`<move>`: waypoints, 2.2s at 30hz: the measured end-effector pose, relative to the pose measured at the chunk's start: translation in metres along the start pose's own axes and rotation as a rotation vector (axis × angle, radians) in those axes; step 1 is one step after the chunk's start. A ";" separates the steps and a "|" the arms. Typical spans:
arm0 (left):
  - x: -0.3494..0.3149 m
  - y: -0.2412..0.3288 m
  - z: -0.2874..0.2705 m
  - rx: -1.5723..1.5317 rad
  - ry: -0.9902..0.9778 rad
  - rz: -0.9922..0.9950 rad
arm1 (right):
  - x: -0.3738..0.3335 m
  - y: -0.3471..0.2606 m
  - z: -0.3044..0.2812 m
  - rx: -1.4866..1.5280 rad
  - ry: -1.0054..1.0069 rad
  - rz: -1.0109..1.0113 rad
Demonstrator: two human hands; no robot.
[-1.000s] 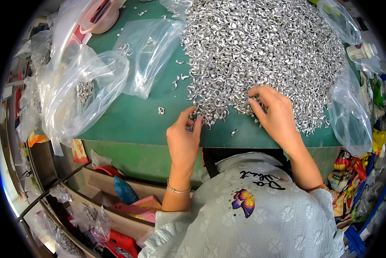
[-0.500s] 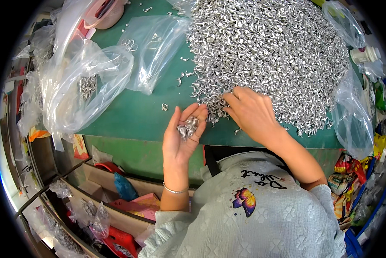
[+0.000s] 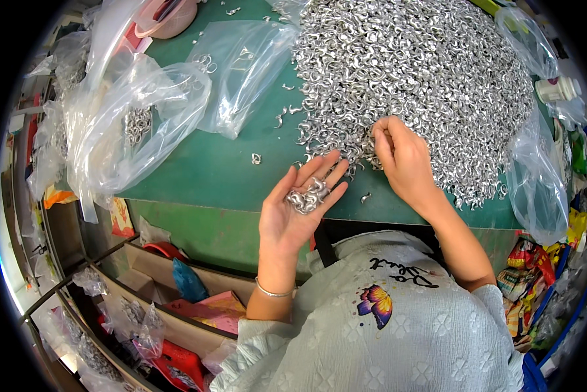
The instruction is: The person picks up small metal clasps from a large pile on a green workbench by hand and places them into a plastic bag.
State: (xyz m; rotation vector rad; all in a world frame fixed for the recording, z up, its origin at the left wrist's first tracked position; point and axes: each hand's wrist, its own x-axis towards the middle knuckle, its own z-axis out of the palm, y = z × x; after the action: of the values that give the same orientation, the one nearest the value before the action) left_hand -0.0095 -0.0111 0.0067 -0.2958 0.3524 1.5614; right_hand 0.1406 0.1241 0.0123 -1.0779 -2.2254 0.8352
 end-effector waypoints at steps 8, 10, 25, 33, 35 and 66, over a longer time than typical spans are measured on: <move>-0.004 0.003 -0.023 0.013 -0.073 -0.068 | -0.006 -0.002 -0.020 -0.098 -0.144 -0.105; -0.002 0.002 -0.023 -0.064 -0.141 -0.113 | -0.007 -0.003 -0.018 -0.196 -0.163 -0.120; 0.001 -0.024 -0.016 0.021 0.035 -0.133 | -0.004 0.030 -0.037 1.624 -0.294 0.590; 0.002 -0.026 -0.013 -0.024 0.022 -0.118 | -0.002 0.012 -0.022 0.221 -0.185 0.154; 0.002 -0.026 -0.014 -0.037 0.016 -0.115 | -0.002 0.011 -0.015 -0.234 -0.080 -0.147; 0.042 -0.041 0.017 1.946 0.203 0.825 | -0.015 0.017 -0.044 -0.340 -0.014 0.208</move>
State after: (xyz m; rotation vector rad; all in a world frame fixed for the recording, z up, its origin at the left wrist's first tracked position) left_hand 0.0311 0.0346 0.0035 1.3491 2.0707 1.2249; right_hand 0.1873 0.1329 0.0269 -1.4851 -2.3502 0.5547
